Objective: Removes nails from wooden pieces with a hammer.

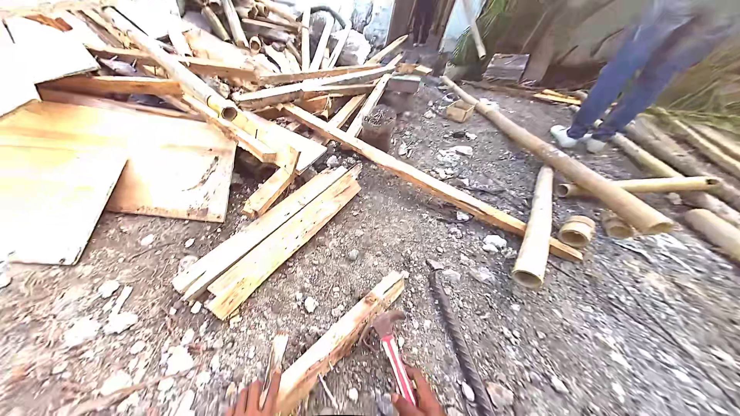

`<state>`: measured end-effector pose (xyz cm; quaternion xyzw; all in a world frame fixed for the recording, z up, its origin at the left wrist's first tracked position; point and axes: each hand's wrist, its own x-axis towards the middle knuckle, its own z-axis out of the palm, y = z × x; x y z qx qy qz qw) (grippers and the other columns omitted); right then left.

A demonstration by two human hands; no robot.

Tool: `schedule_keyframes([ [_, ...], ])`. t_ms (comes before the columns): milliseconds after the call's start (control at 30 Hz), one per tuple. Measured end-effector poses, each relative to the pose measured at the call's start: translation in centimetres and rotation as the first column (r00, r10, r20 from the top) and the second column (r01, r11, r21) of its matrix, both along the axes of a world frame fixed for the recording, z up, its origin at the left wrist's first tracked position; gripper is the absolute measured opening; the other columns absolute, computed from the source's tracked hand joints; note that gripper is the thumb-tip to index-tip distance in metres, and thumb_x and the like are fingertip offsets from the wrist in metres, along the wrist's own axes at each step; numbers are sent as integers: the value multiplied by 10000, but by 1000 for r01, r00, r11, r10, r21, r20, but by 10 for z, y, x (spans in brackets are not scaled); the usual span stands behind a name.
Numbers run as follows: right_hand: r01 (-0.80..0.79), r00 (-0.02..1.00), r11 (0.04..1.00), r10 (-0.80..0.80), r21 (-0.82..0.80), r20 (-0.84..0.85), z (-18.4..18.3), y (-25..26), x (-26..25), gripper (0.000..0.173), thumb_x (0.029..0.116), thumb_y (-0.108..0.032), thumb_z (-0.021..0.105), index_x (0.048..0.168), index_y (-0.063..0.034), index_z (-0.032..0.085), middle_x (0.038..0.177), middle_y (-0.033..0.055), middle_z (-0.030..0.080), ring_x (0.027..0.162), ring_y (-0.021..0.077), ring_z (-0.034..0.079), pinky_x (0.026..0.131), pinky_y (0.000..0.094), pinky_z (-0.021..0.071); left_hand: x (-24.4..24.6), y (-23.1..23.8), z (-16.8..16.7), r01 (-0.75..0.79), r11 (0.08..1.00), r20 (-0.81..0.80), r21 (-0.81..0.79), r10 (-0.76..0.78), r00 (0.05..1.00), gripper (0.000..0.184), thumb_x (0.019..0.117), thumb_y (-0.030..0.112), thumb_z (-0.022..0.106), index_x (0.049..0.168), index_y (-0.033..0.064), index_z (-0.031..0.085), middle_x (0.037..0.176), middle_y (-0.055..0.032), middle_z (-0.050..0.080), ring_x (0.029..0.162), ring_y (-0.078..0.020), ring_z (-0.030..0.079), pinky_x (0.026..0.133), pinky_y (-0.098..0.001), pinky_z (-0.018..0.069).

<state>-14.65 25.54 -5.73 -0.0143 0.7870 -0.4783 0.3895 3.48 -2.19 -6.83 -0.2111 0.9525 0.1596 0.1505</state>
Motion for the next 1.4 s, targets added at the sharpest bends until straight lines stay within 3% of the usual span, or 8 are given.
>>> schedule_keyframes([
  [400,-240,970,956,230,168,77,34,23,-26,600,937,-176,660,1459,-86,379,806,115,624,516,203,586,508,400,542,-6,-12,-2,96,992,48,-79,-93,995,885,851,197,792,1610,118,343,1355,-349,552,1201,-530,591,962,-624,507],
  [733,-600,786,759,499,254,364,87,29,-85,535,959,-197,692,1402,-138,397,739,78,572,491,184,553,485,368,521,-2,-48,-33,225,968,-149,-109,-240,959,888,747,230,867,1526,70,471,1251,-318,624,1119,-503,646,892,-596,556],
  [800,-689,725,638,589,345,357,93,22,-99,621,934,-188,716,1454,-149,379,819,124,613,557,233,605,540,414,548,1,-42,-32,210,973,-149,-93,-222,964,904,751,266,869,1530,49,463,1259,-322,630,1128,-509,646,915,-598,551],
  [900,-724,604,312,718,616,346,122,13,-96,749,927,-169,703,1569,-137,319,1145,294,670,962,480,685,833,662,534,8,-31,-34,176,973,-186,-148,-202,962,938,711,290,895,1517,43,483,1225,-314,649,1062,-494,676,868,-589,570],
  [967,-581,541,182,815,793,209,154,19,-79,656,952,-118,604,1565,-110,372,1213,343,639,999,559,666,790,708,526,7,-26,-30,148,976,-189,-162,-177,966,943,690,288,900,1511,58,499,1201,-292,669,950,-465,709,789,-577,586],
  [1133,-99,240,166,961,981,-138,190,24,-122,282,911,0,656,1185,-63,685,931,282,678,800,514,686,574,613,532,-31,-6,43,32,985,240,172,-74,968,959,855,311,785,1630,94,264,1399,-323,525,1051,-499,668,842,-593,568],
  [1267,-108,118,-51,991,993,64,223,-18,-204,83,937,-163,660,1008,-158,702,735,105,675,668,342,689,555,529,523,-57,-2,91,-64,959,385,276,-49,922,1022,839,379,797,1644,124,222,1443,-312,482,1023,-475,682,822,-588,582],
  [1400,-146,34,-196,979,970,203,249,-77,-246,94,906,-253,697,857,-176,723,697,69,659,680,310,674,565,516,495,-69,-4,104,-92,953,417,289,-39,908,1007,817,433,794,1617,95,283,1419,-290,521,990,-458,696,806,-596,581],
])
